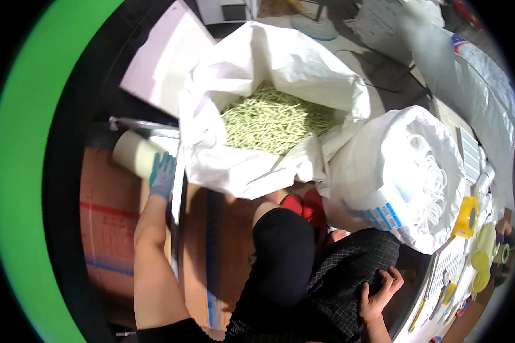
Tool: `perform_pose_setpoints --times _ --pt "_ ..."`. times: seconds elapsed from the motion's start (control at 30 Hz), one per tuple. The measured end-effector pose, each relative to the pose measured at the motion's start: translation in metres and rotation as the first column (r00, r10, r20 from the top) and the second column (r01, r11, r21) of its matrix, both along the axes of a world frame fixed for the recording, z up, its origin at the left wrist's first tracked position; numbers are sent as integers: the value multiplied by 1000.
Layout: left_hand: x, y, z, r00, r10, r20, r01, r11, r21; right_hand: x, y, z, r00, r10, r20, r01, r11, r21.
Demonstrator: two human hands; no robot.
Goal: The person applies stickers to plastic jugs by hand and places plastic components inside the jugs one at a time.
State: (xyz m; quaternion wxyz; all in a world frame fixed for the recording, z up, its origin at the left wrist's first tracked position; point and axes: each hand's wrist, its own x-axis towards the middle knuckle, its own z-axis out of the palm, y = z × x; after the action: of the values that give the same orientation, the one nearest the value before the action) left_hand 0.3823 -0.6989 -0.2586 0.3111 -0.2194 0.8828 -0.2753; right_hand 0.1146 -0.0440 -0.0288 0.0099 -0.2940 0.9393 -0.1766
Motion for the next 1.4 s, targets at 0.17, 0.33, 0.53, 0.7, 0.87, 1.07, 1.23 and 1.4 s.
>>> perform_pose_setpoints --times 0.17,0.33,0.53,0.7,0.87,1.07,1.23,1.4 --pt "46 -5 9 907 -75 -414 43 995 -86 -4 -4 -9 998 -12 54 19 992 -127" --pt "30 71 113 363 115 -925 -220 975 35 -3 4 -6 1000 1 -2 -2 991 -136" --pt "-30 242 272 -256 -44 -966 159 983 -87 0 0 -2 993 53 -107 -70 984 -162" --pt "-90 368 335 -212 234 -949 657 753 39 30 -40 67 863 446 -237 -504 727 -467" --pt "-79 417 338 204 368 -907 842 407 355 67 -63 102 848 528 -42 -471 717 -514" --pt "-57 451 312 209 15 -978 707 689 161 88 -52 74 908 417 -37 -367 749 -552" --pt "-68 464 314 306 173 -936 715 607 346 86 -55 78 931 365 -22 -326 801 -502" --pt "-68 464 306 374 174 -911 686 609 398 90 -57 68 928 372 6 -314 792 -523"
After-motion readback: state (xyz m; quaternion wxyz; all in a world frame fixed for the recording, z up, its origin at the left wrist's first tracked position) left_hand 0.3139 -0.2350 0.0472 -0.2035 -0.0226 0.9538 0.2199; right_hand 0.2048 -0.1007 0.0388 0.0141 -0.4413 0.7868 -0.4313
